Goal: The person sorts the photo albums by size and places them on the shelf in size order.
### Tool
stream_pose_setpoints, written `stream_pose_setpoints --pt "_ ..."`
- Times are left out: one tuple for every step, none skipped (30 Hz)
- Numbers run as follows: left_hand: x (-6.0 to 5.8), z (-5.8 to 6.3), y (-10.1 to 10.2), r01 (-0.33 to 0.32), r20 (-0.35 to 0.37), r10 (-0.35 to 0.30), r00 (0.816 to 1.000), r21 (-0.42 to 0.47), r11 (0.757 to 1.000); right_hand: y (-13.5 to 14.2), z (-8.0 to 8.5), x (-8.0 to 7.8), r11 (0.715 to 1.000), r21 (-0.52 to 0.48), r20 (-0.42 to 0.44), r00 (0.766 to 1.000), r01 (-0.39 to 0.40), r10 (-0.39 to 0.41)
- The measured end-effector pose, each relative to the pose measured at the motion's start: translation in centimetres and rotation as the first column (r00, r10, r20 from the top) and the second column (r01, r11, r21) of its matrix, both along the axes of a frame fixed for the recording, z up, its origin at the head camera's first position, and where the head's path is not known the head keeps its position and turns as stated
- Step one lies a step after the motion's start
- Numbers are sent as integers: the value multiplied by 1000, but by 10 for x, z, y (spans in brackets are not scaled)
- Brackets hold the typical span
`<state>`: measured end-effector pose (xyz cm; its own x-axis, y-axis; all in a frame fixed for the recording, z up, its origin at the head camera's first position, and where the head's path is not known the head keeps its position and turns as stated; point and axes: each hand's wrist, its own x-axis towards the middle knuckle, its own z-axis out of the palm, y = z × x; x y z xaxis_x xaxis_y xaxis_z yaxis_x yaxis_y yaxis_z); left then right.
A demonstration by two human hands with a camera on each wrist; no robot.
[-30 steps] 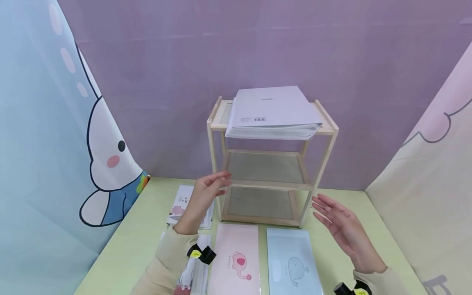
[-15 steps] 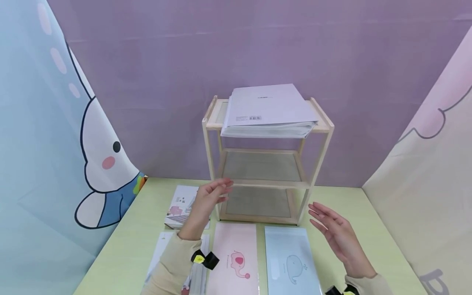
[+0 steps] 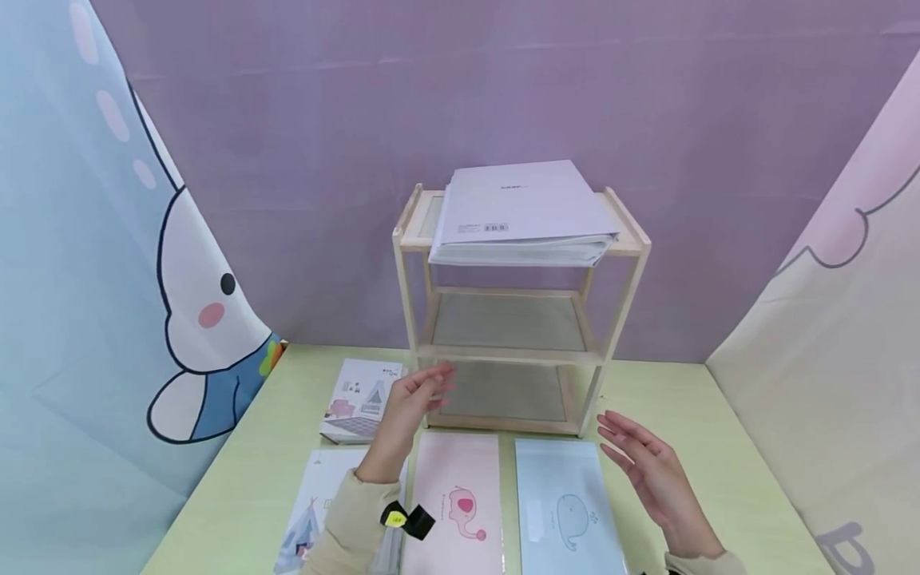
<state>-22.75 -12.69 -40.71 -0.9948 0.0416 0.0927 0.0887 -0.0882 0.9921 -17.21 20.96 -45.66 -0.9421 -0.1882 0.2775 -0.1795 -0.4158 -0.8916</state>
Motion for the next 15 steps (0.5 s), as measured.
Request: stream_pose_setpoints --pt "0 -2 0 2 2 -2 1000 5 1000 0 -2 0 1000 1 3 1000 3 -3" --pt "1 -4 0 4 0 -4 1000 8 1000 -1 -3 1 1000 4 5 1000 6 -6" --pt "1 -6 0 4 2 -5 1000 15 1000 -1 -5 1 1000 6 6 1000 9 -10" --pt "2 -8 0 6 4 -6 1000 16 1000 -2 -6 2 1000 6 5 1000 12 -12" --pt "2 -10 1 7 4 -7 1000 22 1000 -2 -8 2 1000 8 6 1000 15 -15" --pt "2 -12 2 9 3 -9 1000 26 1000 -3 -9 2 1000 8 8 1000 19 -19" --pt "2 -13 2 12 2 -12 1000 26 1000 -3 -11 3 1000 6 9 1000 18 -18" --pt "2 -15 3 13 3 -13 1000 24 1000 -3 -12 3 1000 0 9 1000 16 -16" --pt "3 -17 4 14 7 -14 1000 20 1000 -3 -14 4 1000 -4 12 1000 14 -14" --pt "3 -19 5 17 8 -17 1000 14 1000 -3 -16 5 1000 -11 13 1000 10 -10" --pt "3 -20 6 20 9 -20 1000 11 1000 -3 -17 5 1000 -20 14 1000 5 -5" --pt "3 -22 7 21 12 -21 1000 6 1000 -2 -19 6 1000 -28 14 1000 0 1" --pt "3 -24 7 23 16 -23 1000 5 1000 -2 -20 6 999 -37 12 1000 -11 11" --pt "4 -25 8 24 21 -24 999 8 1000 -2 -21 7 999 -43 9 1000 -18 19" --pt "4 -27 9 25 25 -25 999 9 1000 -2 -22 7 999 -43 9 1000 -20 20"
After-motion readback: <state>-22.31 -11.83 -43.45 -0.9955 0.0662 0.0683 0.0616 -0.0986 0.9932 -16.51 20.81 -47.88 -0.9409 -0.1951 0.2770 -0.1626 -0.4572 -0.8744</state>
